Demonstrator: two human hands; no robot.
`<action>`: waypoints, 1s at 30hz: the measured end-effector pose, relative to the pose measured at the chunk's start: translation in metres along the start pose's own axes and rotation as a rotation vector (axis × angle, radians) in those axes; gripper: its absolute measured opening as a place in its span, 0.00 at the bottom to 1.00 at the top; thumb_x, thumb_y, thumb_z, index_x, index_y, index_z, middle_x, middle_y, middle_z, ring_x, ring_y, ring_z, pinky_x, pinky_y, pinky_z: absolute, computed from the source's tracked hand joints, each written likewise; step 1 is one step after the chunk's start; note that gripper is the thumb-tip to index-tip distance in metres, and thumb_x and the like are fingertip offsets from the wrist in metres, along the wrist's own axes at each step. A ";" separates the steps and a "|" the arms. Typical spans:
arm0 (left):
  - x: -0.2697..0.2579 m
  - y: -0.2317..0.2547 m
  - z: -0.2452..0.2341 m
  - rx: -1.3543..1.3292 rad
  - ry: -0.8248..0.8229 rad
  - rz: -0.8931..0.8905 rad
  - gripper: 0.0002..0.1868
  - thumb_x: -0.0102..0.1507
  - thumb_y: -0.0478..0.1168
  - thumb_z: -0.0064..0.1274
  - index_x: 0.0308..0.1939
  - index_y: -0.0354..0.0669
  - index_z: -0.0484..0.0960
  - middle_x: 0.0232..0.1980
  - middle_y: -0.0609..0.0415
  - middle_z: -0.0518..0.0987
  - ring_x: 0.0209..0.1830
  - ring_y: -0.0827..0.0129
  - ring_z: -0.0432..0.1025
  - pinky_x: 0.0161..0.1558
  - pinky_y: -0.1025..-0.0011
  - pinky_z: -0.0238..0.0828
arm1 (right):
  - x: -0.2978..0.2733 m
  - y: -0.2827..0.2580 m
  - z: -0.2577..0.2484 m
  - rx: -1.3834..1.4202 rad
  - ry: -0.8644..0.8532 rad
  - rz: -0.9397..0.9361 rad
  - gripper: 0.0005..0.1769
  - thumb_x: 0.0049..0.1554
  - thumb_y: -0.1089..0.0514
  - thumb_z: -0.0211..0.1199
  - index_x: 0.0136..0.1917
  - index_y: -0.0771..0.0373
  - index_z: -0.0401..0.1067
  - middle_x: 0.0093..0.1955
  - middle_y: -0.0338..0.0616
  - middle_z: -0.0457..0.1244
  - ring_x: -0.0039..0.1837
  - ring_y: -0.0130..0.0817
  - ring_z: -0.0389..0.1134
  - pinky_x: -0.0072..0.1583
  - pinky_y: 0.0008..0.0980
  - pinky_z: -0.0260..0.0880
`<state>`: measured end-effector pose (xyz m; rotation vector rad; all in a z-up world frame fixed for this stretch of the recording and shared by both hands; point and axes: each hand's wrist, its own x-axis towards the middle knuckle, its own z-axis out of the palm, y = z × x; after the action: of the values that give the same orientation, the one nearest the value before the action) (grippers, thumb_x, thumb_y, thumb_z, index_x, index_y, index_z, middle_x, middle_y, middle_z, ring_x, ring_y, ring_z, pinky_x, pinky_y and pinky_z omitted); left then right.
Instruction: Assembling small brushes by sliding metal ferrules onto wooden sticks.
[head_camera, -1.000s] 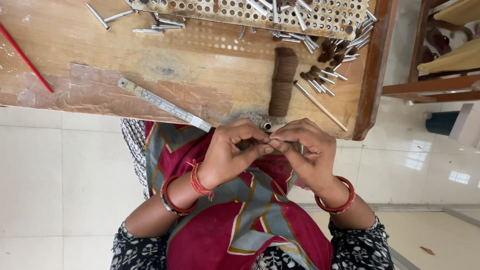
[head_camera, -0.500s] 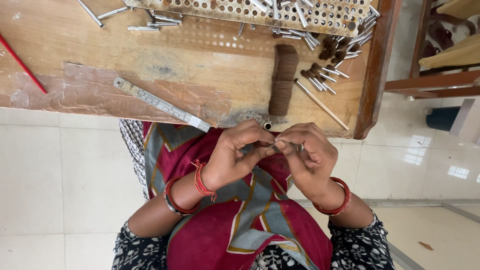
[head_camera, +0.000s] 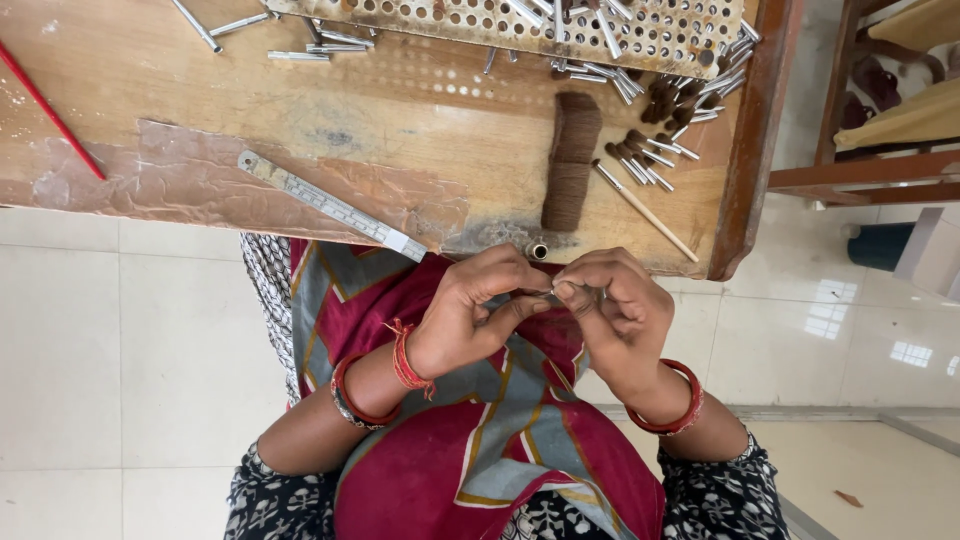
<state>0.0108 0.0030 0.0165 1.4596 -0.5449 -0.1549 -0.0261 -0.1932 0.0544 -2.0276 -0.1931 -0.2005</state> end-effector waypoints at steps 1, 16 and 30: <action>-0.001 -0.001 0.000 0.011 0.005 -0.004 0.13 0.60 0.26 0.65 0.46 0.41 0.82 0.40 0.52 0.78 0.39 0.65 0.75 0.40 0.70 0.72 | -0.002 0.002 0.000 0.114 -0.012 0.163 0.04 0.59 0.69 0.68 0.47 0.68 0.74 0.49 0.47 0.67 0.47 0.31 0.67 0.49 0.27 0.68; -0.039 -0.007 -0.021 0.665 -0.030 0.602 0.20 0.61 0.30 0.61 0.55 0.34 0.75 0.48 0.48 0.80 0.44 0.57 0.78 0.48 0.62 0.79 | 0.003 -0.002 0.014 0.045 -0.325 0.167 0.05 0.61 0.67 0.66 0.47 0.69 0.70 0.44 0.45 0.69 0.47 0.29 0.70 0.52 0.27 0.70; -0.046 0.007 -0.107 1.065 0.114 0.318 0.20 0.63 0.35 0.60 0.58 0.33 0.81 0.62 0.44 0.79 0.65 0.54 0.73 0.66 0.57 0.72 | 0.009 -0.004 0.071 -0.200 -0.154 -0.140 0.14 0.58 0.68 0.71 0.58 0.63 0.79 0.50 0.47 0.70 0.48 0.34 0.73 0.49 0.29 0.72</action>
<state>0.0168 0.1193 0.0097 2.3514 -0.8103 0.5527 -0.0141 -0.1278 0.0282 -2.2319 -0.4275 -0.1555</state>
